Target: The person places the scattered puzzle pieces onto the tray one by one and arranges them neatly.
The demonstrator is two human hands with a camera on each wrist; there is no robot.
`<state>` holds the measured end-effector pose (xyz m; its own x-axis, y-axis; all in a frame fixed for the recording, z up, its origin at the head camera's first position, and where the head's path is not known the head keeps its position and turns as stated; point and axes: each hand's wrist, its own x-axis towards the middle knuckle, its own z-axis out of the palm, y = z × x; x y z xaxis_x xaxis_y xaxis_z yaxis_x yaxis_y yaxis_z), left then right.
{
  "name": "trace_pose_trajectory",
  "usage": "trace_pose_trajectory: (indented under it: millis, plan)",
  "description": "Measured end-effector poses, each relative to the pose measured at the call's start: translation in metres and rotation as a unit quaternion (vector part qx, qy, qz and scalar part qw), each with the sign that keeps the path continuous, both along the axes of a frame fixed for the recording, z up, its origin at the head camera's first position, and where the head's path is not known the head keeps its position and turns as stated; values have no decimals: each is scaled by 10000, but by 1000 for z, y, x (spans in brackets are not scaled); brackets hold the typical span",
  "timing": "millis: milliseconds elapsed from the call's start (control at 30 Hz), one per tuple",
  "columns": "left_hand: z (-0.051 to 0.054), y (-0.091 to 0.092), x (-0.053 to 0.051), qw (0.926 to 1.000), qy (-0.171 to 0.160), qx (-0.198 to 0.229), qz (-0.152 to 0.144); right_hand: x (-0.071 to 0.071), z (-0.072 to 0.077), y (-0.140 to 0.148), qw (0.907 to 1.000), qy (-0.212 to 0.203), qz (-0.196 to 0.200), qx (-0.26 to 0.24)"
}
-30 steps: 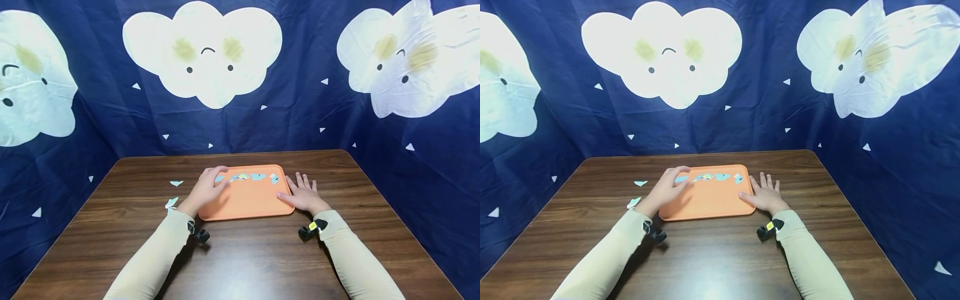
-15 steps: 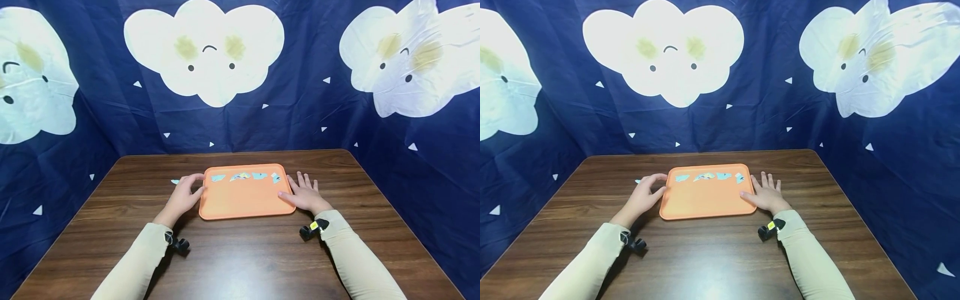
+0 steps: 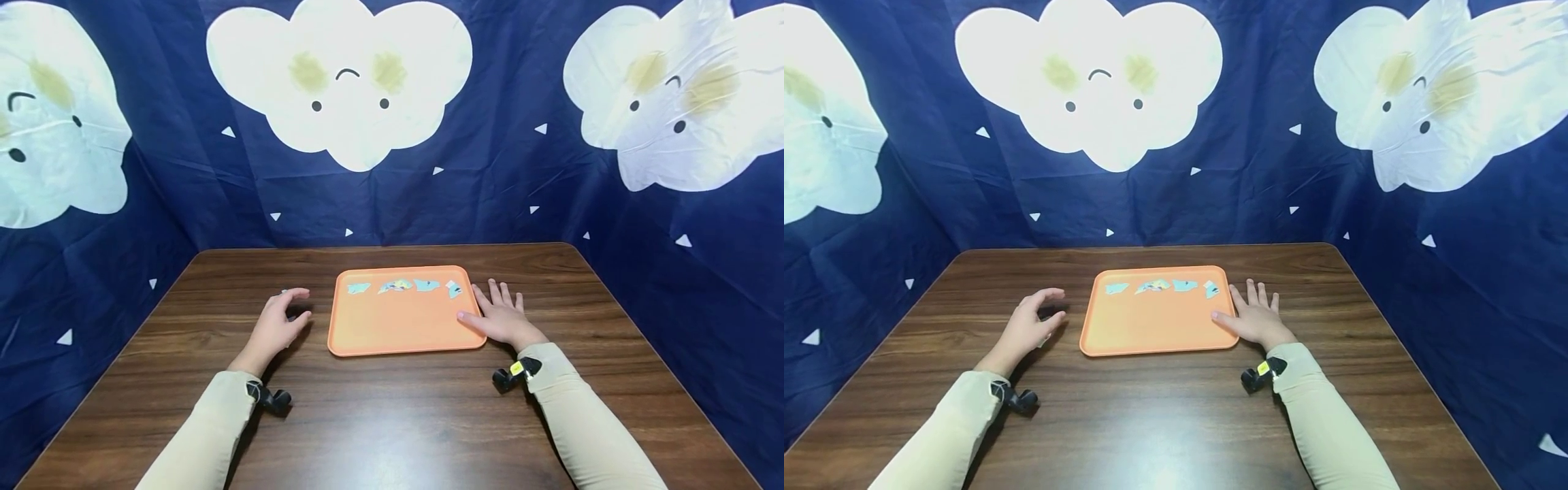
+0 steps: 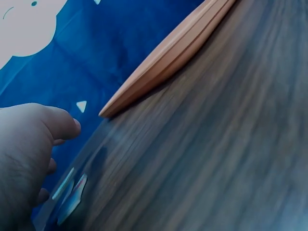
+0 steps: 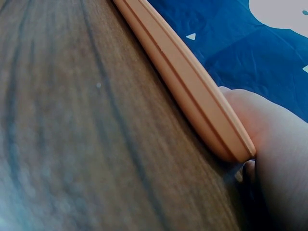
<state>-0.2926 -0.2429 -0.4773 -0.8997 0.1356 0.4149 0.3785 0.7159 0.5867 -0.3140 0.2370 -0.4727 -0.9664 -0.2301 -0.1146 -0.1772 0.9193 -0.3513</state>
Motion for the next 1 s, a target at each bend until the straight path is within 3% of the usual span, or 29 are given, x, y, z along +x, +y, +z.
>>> trace_pose_trajectory:
  millis: [167, 467, 900, 1000]
  plan:
    - [-1, -11, 2, 9997, -151, -154, 142, 0, -1, 1, 10000, 6, -25, 10]
    - [-6, -38, 4, 9966, -61, -629, 526, -1, -1, 0, 10000, -36, -16, 25]
    - [-4, -46, 12, 9854, -283, -1276, 1090, 0, -2, 1, 10000, -8, 23, -36]
    - [-4, -46, 12, 9851, -251, -1296, 1103, 0, -3, 1, 10000, 11, 25, -26]
